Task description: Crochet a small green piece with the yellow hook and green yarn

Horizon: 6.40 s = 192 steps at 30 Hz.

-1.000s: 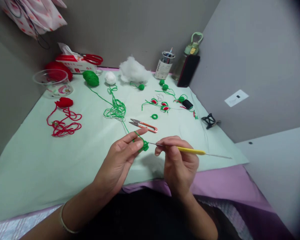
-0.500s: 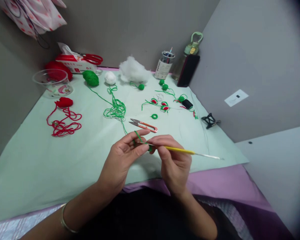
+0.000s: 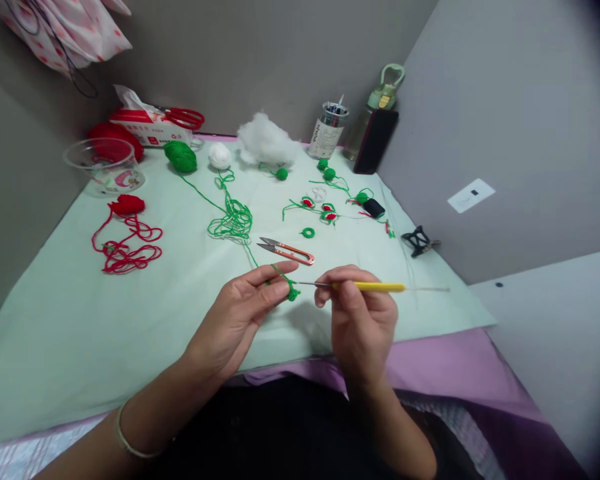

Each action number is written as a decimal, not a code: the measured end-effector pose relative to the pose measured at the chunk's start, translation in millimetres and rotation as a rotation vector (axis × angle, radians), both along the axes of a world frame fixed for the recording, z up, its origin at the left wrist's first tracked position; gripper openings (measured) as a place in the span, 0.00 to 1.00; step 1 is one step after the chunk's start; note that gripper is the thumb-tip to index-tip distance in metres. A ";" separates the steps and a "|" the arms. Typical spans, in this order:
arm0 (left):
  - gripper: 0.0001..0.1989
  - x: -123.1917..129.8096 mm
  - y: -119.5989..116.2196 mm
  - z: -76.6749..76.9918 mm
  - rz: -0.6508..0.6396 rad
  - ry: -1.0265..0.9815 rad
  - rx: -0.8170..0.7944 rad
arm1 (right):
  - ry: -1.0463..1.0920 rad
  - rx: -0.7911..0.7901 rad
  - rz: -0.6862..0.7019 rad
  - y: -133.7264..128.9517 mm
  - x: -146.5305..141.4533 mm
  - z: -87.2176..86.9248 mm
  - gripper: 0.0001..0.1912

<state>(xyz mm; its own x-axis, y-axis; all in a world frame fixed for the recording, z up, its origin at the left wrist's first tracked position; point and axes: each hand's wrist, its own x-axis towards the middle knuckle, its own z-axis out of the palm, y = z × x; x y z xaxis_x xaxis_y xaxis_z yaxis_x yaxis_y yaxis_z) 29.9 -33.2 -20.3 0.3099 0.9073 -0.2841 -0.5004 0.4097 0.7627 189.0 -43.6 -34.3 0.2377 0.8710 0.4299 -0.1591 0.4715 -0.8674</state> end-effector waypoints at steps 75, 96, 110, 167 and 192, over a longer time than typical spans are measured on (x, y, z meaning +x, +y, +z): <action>0.18 -1.1 -5.9 -6.1 0.038 0.201 0.207 | -0.149 -0.027 0.091 -7.8 2.7 -0.6 0.11; 0.16 -0.6 -3.5 -4.6 0.062 0.160 0.187 | -0.007 -0.023 0.120 -9.4 -2.6 -1.9 0.11; 0.20 2.5 -5.4 -5.8 0.123 0.208 0.275 | -0.553 0.258 -0.032 -14.8 2.7 0.6 0.15; 0.19 6.9 -3.8 -5.1 -0.010 0.104 0.149 | -0.099 -0.072 0.056 -3.6 5.0 0.8 0.10; 0.19 3.3 -3.7 -3.7 -0.079 0.131 0.147 | 0.145 -0.155 0.209 -1.0 6.6 0.8 0.10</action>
<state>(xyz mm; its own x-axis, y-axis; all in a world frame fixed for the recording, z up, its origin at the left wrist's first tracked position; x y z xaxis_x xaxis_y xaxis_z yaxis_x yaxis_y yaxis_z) 33.1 -36.9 -24.0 0.3507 0.9164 -0.1930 -0.3636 0.3232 0.8737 195.7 -44.6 -33.5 0.0955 0.9602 0.2624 -0.3660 0.2790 -0.8878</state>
